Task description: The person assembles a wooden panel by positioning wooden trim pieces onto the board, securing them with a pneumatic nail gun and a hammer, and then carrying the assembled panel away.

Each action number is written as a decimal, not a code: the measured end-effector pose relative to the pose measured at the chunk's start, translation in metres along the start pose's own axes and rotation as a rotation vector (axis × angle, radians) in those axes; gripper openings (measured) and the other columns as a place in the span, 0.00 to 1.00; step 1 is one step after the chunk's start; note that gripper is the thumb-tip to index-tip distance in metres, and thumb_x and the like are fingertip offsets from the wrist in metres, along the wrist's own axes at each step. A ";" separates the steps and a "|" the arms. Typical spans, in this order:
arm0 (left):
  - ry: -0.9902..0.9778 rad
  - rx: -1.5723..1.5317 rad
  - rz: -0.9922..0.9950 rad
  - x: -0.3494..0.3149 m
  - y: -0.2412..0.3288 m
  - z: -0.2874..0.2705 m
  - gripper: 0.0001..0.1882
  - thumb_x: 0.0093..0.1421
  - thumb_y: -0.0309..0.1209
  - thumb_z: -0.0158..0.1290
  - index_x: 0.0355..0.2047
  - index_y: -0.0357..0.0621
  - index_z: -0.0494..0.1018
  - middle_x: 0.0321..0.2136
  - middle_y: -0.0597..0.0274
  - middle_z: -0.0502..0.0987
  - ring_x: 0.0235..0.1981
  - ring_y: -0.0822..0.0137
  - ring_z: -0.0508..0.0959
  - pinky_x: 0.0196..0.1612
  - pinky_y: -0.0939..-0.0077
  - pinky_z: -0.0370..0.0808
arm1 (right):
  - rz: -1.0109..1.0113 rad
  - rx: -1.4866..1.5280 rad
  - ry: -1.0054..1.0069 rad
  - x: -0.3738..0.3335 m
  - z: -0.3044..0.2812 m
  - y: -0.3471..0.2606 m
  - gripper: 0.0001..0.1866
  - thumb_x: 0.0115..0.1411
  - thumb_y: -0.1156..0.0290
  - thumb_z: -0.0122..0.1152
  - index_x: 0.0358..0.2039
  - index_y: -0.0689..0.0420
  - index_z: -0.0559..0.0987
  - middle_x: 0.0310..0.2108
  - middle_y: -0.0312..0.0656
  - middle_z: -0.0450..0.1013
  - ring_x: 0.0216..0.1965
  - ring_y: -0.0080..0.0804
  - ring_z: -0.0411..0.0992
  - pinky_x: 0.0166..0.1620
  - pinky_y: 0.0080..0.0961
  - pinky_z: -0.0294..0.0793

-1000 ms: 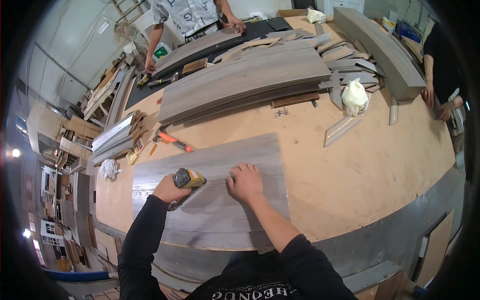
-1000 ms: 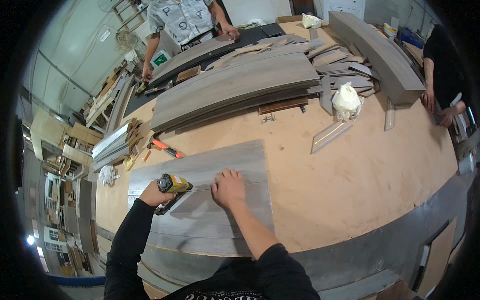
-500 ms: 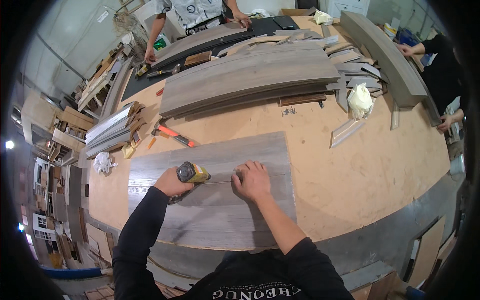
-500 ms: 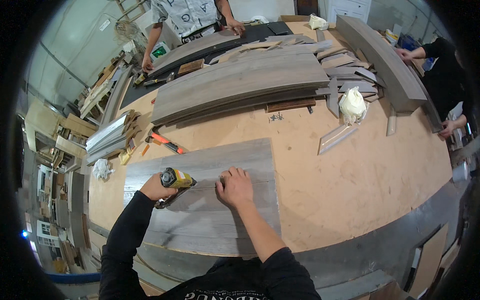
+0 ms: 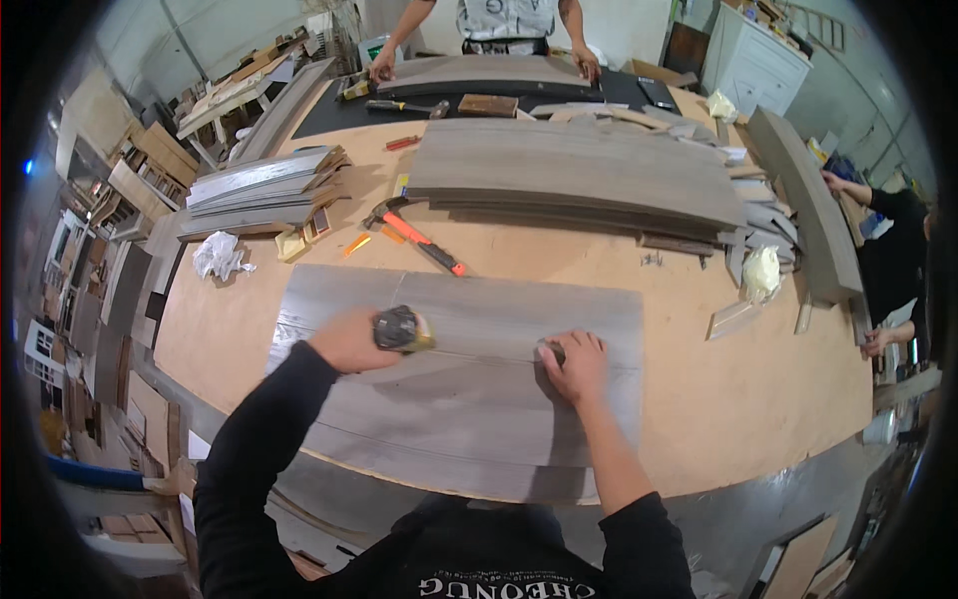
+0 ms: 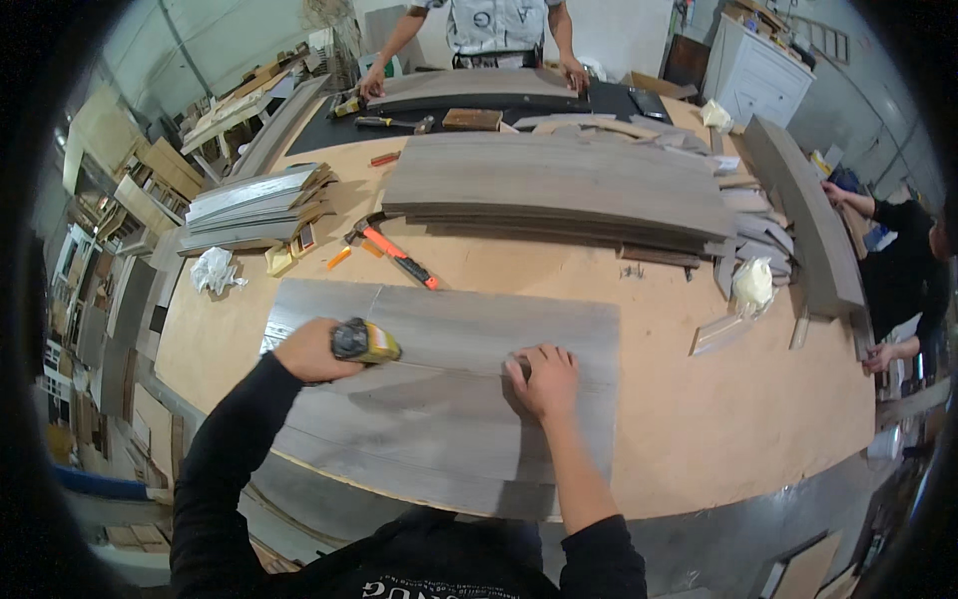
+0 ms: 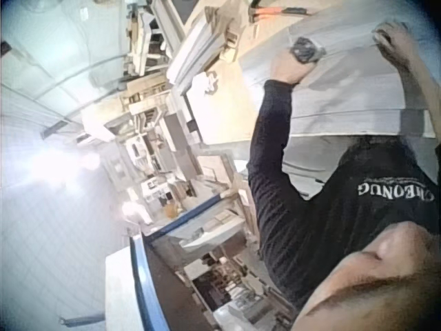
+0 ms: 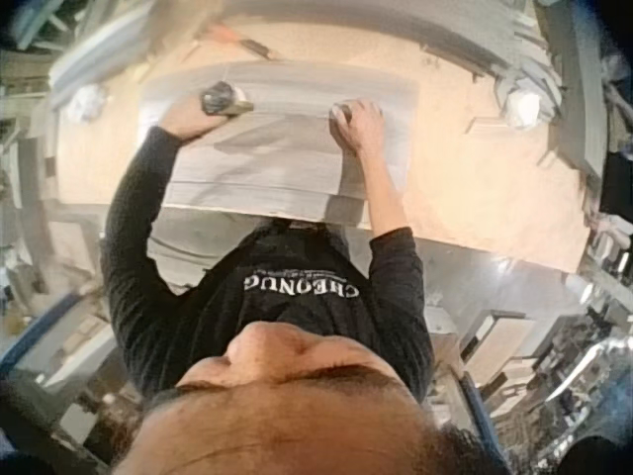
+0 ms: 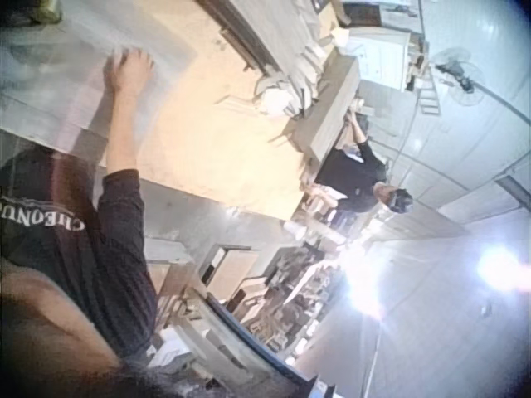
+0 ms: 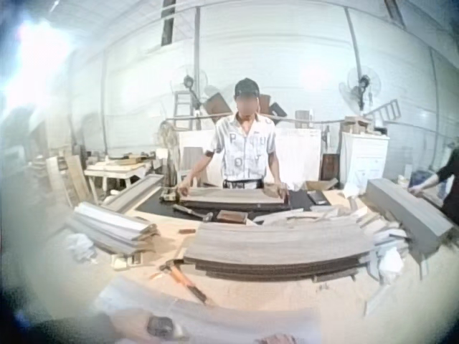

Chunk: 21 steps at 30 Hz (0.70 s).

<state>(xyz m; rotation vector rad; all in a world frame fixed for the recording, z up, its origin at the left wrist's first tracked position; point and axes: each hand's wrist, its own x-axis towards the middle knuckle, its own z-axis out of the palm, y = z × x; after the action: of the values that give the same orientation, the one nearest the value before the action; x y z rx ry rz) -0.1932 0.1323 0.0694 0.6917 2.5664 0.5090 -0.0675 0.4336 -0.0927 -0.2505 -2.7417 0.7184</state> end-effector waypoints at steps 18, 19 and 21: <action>-0.080 -0.055 -0.226 0.012 -0.063 -0.019 0.21 0.40 0.39 0.60 0.29 0.32 0.75 0.22 0.49 0.78 0.26 0.55 0.79 0.34 0.68 0.74 | -0.010 0.223 -0.055 0.045 0.089 -0.111 0.06 0.52 0.65 0.60 0.29 0.49 0.74 0.30 0.35 0.71 0.35 0.37 0.70 0.39 0.34 0.69; -0.079 -0.056 -0.227 0.013 -0.066 -0.018 0.21 0.40 0.39 0.60 0.29 0.32 0.75 0.22 0.49 0.78 0.26 0.55 0.79 0.34 0.68 0.74 | -0.011 0.222 -0.057 0.045 0.089 -0.111 0.06 0.52 0.65 0.60 0.29 0.49 0.74 0.30 0.35 0.71 0.35 0.37 0.70 0.39 0.34 0.69; -0.075 -0.026 -0.143 0.014 -0.071 -0.017 0.25 0.39 0.38 0.64 0.31 0.28 0.73 0.23 0.50 0.78 0.24 0.61 0.79 0.30 0.70 0.75 | -0.019 0.204 -0.037 0.045 0.090 -0.113 0.06 0.52 0.64 0.60 0.29 0.49 0.74 0.29 0.35 0.71 0.34 0.37 0.70 0.40 0.34 0.69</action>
<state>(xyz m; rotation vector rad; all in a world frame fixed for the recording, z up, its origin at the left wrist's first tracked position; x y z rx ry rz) -0.2397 0.0790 0.0472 0.5036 2.5118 0.4595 -0.1491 0.3067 -0.1001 -0.1670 -2.6745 0.9978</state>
